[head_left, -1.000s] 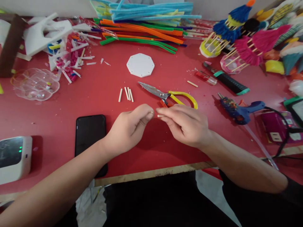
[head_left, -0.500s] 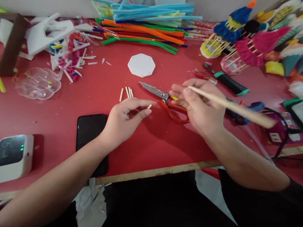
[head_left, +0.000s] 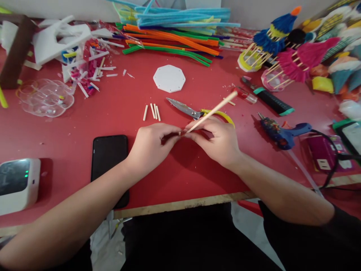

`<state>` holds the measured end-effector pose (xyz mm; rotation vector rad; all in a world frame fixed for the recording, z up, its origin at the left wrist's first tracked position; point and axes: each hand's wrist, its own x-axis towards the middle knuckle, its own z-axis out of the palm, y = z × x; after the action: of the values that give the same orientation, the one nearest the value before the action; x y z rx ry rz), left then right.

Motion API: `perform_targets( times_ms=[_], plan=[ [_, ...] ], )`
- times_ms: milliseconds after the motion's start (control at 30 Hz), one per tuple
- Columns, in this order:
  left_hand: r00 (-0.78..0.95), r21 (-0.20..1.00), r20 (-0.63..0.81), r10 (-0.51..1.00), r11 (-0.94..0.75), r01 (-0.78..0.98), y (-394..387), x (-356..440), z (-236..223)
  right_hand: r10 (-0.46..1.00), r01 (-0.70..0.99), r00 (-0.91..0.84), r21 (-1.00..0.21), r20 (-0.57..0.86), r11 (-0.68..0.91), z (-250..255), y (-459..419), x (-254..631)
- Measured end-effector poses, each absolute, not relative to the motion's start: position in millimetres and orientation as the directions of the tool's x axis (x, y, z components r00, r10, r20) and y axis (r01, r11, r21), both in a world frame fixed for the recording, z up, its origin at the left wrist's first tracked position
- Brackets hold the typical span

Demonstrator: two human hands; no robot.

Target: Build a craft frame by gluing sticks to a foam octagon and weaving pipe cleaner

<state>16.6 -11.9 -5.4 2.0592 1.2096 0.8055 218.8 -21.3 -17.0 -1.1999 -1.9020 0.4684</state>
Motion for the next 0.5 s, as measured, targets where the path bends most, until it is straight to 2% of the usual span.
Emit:
perform_targets(
  times_ms=[133,333,500],
  plan=[
    [0.409,0.713,0.233,0.882,-0.441,0.545,-12.5,15.5,-7.0,0.86,0.654,-0.262,-0.574,0.439,0.492,-20.9,-19.6,220.3],
    [0.42,0.691,0.266,0.867,-0.476,0.544,-12.6,16.0,-9.0,0.862,0.684,-0.282,-0.541,0.421,0.489,-21.7,-20.4,219.7],
    [0.388,0.767,0.21,0.898,-0.397,0.504,-14.1,17.2,-9.1,0.86,0.679,-0.27,-0.548,0.432,0.488,-23.1,-20.9,216.7]
  ],
)
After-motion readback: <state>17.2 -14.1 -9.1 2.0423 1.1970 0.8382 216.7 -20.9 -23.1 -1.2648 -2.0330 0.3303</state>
